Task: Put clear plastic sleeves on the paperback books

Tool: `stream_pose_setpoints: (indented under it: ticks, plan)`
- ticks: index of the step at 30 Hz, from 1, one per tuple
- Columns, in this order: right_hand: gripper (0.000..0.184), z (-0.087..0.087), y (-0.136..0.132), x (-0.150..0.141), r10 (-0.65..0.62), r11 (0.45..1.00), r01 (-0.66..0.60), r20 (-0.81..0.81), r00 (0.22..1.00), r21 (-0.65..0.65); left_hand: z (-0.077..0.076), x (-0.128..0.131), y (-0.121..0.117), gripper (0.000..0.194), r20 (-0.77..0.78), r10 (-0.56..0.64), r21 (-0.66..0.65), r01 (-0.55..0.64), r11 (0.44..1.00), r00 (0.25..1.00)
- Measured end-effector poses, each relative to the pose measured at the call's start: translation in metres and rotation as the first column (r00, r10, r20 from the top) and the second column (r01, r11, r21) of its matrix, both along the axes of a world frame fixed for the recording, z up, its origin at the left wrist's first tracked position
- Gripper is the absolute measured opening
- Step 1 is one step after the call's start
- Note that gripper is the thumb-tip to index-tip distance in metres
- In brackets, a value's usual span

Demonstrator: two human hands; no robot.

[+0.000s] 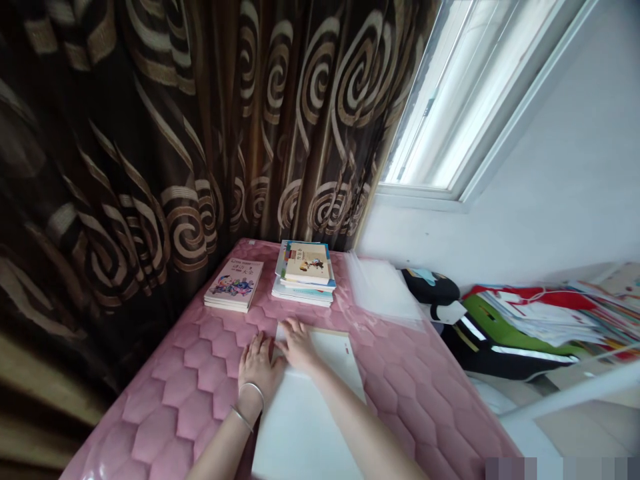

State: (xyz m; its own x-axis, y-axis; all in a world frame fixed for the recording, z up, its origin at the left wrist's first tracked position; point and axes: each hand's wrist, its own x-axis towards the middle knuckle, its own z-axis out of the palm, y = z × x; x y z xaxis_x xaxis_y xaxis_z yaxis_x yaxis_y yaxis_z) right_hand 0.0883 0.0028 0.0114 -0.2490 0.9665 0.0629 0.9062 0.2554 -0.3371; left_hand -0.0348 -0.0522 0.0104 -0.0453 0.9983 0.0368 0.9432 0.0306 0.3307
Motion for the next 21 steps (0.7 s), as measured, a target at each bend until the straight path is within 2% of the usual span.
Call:
stream_pose_setpoints:
  ticks: [3, 6, 10, 11, 13, 15, 16, 17, 21]
  plan:
    - [0.064, -0.002, -0.019, 0.035, 0.113, 0.981, -0.108, 0.025, 0.993, -0.160, -0.003, -0.001, 0.002, 0.053, -0.016, -0.007, -0.008, 0.007, 1.000, 1.000]
    - [0.071, 0.001, -0.038, 0.078, 0.049, 0.963, -0.031, 0.059, 0.997, -0.266, -0.004, -0.003, 0.004, 0.053, -0.044, -0.008, -0.010, 0.007, 1.000, 0.999]
    - [0.074, 0.004, -0.054, 0.118, -0.048, 0.960, 0.069, 0.082, 0.995, -0.271, 0.004, 0.004, 0.007, 0.051, -0.152, -0.012, -0.032, 0.007, 0.999, 0.988]
    - [0.073, 0.002, -0.055, 0.122, -0.056, 0.963, 0.075, 0.080, 0.995, -0.259, 0.007, 0.010, 0.006, 0.050, -0.182, -0.057, -0.046, 0.050, 0.998, 0.982]
    - [0.071, -0.004, -0.054, 0.123, -0.063, 0.972, 0.078, 0.076, 0.995, -0.223, 0.013, 0.029, 0.004, 0.051, -0.201, -0.238, -0.093, 0.223, 0.970, 0.950]
    - [0.066, -0.012, -0.051, 0.122, -0.076, 0.981, 0.087, 0.066, 0.995, -0.175, 0.016, 0.054, -0.002, 0.050, -0.130, -0.481, -0.156, 0.462, 0.873, 0.867]
    - [0.062, -0.016, -0.049, 0.122, -0.083, 0.986, 0.090, 0.050, 0.995, -0.143, 0.017, 0.066, -0.005, 0.050, -0.083, -0.560, -0.164, 0.543, 0.823, 0.824]
    - [0.058, -0.019, -0.047, 0.123, -0.090, 0.990, 0.092, 0.026, 0.996, -0.109, 0.016, 0.077, -0.008, 0.052, -0.053, -0.594, -0.164, 0.580, 0.798, 0.803]
    - [0.046, -0.024, -0.048, 0.137, -0.146, 0.989, 0.147, -0.088, 0.985, 0.005, 0.007, 0.096, -0.017, 0.053, -0.004, -0.569, -0.144, 0.563, 0.814, 0.822]
